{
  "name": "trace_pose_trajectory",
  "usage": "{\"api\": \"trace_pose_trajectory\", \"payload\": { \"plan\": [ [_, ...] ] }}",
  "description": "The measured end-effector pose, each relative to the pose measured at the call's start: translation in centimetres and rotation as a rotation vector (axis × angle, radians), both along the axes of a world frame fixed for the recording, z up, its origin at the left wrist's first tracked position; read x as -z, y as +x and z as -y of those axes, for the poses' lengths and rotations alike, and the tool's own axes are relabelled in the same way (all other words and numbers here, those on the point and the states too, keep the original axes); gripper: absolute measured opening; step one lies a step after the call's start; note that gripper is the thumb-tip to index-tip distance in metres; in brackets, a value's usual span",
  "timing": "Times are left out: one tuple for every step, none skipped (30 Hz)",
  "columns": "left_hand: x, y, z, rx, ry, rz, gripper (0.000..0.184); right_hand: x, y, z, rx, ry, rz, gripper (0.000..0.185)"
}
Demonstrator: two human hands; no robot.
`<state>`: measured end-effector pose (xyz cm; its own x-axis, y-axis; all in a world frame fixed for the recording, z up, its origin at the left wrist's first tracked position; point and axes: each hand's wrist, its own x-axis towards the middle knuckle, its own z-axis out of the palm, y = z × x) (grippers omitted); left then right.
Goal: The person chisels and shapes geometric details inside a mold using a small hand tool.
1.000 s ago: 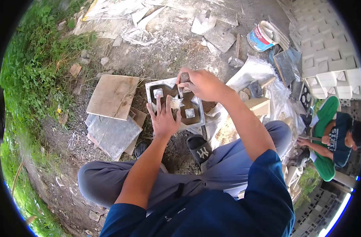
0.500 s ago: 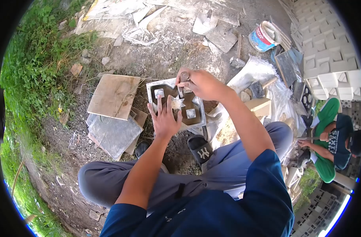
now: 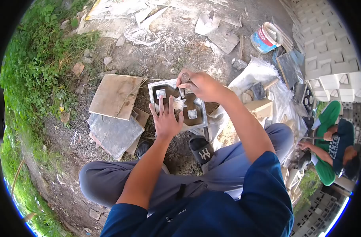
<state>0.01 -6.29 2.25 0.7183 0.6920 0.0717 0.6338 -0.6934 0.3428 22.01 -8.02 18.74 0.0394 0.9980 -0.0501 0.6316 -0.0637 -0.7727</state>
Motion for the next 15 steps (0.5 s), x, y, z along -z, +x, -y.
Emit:
{"api": "trace_pose_trajectory", "payload": {
  "plan": [
    [-0.2,0.2,0.0,0.008,0.004,0.005,0.076,-0.6,0.1,-0.3,-0.062,-0.102,0.056,0.013],
    [-0.4,0.3,-0.1,0.004,-0.007,0.0,0.076,-1.6,0.7,-0.3,-0.062,-0.184,0.2,0.013],
    [-0.2,0.1,0.0,-0.001,-0.022,-0.01,0.076,-1.4,0.5,0.1,-0.056,-0.183,0.197,0.013],
    [0.1,0.1,-0.2,-0.001,-0.021,-0.011,0.076,-1.2,0.3,0.7,0.013,-0.109,0.154,0.013],
    [0.3,0.2,-0.3,-0.006,0.045,0.038,0.076,-0.8,0.1,0.7,0.073,-0.036,0.112,0.013],
    [0.6,0.0,0.0,-0.013,0.104,0.083,0.077,0.0,0.1,0.4,0.06,-0.043,0.11,0.013],
    [0.3,-0.2,0.3,-0.014,0.096,0.079,0.077,1.0,0.0,0.2,0.035,-0.096,0.064,0.014],
    [0.0,-0.2,0.2,-0.006,0.048,0.033,0.076,1.6,0.4,0.1,0.018,-0.141,0.024,0.014],
    [-0.3,0.1,0.0,0.003,0.004,-0.01,0.076,0.7,0.6,0.1,0.027,-0.137,0.027,0.014],
    [-0.2,0.1,0.0,-0.004,-0.026,-0.016,0.076,-0.9,0.8,-0.2,-0.011,-0.126,0.128,0.014],
    [0.0,0.0,0.0,0.003,-0.025,-0.022,0.076,-1.5,0.6,-0.2,-0.047,-0.12,0.221,0.013],
    [0.2,0.1,-0.1,-0.002,0.047,0.032,0.076,-1.1,0.4,-0.1,-0.046,-0.119,0.217,0.013],
    [0.4,0.1,0.0,-0.012,0.115,0.085,0.076,-0.3,0.2,0.2,0.014,0.008,0.087,0.012],
    [0.5,-0.1,0.2,-0.019,0.107,0.081,0.076,0.4,0.0,0.4,0.072,0.128,-0.045,0.011],
    [0.2,-0.2,0.3,-0.017,0.038,0.028,0.076,1.2,0.2,0.3,0.07,0.122,-0.047,0.011]
  ]
}}
